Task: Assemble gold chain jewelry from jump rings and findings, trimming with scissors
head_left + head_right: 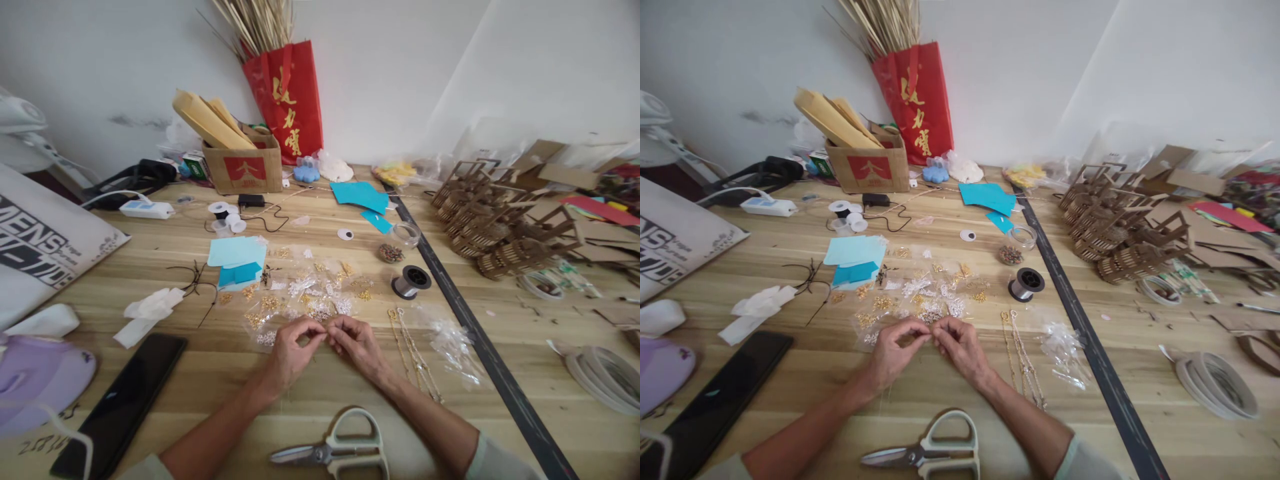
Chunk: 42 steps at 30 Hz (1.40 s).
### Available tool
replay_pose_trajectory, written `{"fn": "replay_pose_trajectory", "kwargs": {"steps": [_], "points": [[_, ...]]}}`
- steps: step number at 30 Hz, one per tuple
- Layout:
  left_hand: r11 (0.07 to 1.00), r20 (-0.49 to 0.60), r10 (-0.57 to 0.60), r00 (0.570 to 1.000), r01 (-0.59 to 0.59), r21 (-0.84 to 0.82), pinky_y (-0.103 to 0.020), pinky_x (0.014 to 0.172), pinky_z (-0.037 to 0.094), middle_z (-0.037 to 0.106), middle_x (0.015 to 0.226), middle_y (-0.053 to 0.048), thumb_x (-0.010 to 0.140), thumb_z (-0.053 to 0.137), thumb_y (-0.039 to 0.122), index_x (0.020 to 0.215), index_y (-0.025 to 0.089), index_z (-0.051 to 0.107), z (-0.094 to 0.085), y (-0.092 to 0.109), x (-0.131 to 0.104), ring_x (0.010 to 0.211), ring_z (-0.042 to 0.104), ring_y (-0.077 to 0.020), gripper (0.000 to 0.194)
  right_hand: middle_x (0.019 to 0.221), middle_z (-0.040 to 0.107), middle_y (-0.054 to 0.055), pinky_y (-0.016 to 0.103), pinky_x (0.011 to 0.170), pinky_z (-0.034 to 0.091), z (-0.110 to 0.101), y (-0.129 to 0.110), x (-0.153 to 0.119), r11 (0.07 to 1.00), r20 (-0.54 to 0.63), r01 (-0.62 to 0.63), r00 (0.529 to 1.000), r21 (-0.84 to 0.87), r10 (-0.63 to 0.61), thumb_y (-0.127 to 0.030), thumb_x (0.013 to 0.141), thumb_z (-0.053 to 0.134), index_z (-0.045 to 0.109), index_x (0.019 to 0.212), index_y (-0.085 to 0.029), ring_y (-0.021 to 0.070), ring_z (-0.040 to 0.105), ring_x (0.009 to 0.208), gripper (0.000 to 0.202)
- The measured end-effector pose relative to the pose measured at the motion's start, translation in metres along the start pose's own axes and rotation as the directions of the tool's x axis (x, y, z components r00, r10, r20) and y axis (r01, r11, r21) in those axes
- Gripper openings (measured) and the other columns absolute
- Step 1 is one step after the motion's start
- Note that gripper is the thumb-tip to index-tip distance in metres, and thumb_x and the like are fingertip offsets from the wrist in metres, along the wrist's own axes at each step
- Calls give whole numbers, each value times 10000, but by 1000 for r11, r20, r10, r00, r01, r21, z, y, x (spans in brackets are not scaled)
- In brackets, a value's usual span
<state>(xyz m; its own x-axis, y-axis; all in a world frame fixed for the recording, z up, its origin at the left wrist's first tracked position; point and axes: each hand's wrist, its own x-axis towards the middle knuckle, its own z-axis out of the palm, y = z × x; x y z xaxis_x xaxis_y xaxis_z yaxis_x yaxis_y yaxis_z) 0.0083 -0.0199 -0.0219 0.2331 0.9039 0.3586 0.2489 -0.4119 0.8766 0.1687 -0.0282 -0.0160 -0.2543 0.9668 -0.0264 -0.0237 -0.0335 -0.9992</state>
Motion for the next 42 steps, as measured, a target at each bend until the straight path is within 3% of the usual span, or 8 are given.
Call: {"fn": "replay_pose_trajectory", "kwargs": {"steps": [15,21,29,42], "points": [[999,9,-22,1000,22,32,-242,634,479,662,680,-34,756,598,94,695,147,640,-2,4,1,647,616,-149,91,600,503,-24,210,463,322,0,2,-1,999,4,42,999,-14,-42,-448,831,585,587,751,-145,85,410,487,313],[995,49,-98,994,96,29,-249,637,465,631,677,-21,779,570,123,707,157,614,-5,7,2,650,591,-148,91,577,488,-34,200,450,333,1,1,-2,999,-23,28,999,-30,-29,-412,842,576,606,829,-136,81,415,473,278],[987,34,-158,987,157,39,-246,668,449,627,703,-17,814,553,172,736,161,593,-7,4,3,688,585,-150,89,597,501,-24,203,455,337,-4,-1,-1,983,-51,26,998,-183,-36,-367,843,563,619,832,-131,90,427,493,243],[991,-6,-94,996,94,99,-253,668,433,612,709,-21,856,489,203,735,180,550,-10,5,5,695,571,-156,137,585,468,-31,216,495,293,-6,-5,-3,876,-19,148,984,-459,-176,-274,868,498,548,708,-150,94,389,523,208]]}}
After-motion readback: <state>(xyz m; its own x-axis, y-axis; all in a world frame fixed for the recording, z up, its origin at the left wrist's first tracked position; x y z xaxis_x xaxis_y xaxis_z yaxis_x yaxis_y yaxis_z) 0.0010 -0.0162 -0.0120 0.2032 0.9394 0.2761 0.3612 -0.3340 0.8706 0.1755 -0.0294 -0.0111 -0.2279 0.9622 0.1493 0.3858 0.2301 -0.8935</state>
